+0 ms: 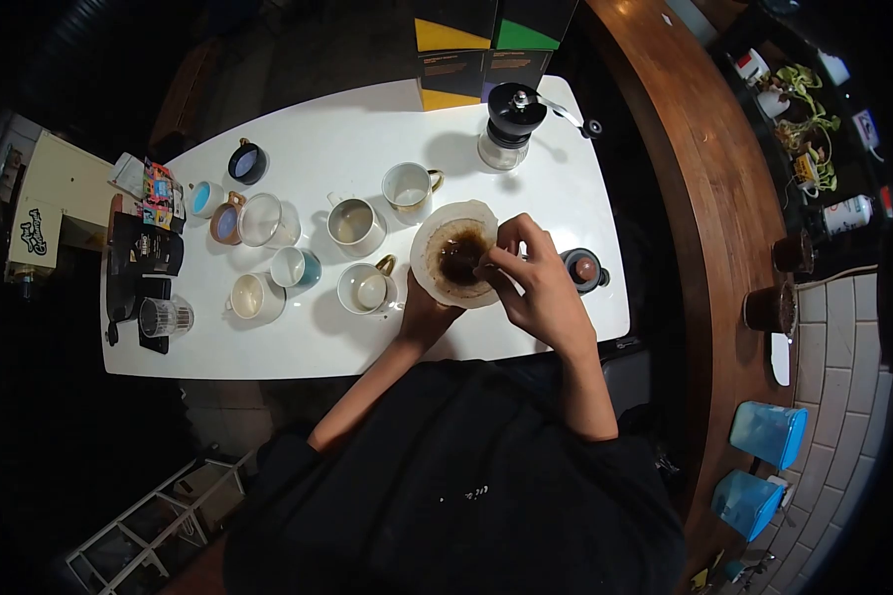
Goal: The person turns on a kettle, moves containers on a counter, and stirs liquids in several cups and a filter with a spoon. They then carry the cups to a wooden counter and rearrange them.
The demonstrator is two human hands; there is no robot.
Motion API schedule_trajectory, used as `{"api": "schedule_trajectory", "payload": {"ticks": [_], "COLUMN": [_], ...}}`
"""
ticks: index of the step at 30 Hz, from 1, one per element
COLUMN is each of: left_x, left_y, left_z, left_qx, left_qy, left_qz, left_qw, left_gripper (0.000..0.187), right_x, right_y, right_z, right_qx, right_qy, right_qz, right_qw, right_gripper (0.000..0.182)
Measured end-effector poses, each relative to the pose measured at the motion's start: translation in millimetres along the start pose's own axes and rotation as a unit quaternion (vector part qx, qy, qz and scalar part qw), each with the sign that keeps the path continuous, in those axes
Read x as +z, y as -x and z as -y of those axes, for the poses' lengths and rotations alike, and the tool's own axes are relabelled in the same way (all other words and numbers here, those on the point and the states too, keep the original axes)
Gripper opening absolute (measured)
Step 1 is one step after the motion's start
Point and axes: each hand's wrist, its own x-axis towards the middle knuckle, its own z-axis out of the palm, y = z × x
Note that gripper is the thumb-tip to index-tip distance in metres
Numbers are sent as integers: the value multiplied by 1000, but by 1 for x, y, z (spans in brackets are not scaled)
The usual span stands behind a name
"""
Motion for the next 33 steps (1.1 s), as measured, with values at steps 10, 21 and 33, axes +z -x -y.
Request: {"api": "schedule_trajectory", "payload": {"ticks": [10,21,33], "left_x": [-1,1,-5], "left_y": [-3,-3,-3], "left_z": [-8,-11,-13], "left_qx": [-27,-11,-46], "left_qy": [1,-14,-14], "left_qz": [15,1,75], "left_qw": [1000,1000,996], "left_gripper": [45,46,54], "right_x": [-6,-3,-2], "right_y": [-3,-4,-2], "right_z": [1,-1,4], "right_qx": [19,29,28], "right_qy": [-28,15,6], "right_qz": [-3,-35,-38], "right_qw": [999,999,999], "right_gripper": [21,16,16]}}
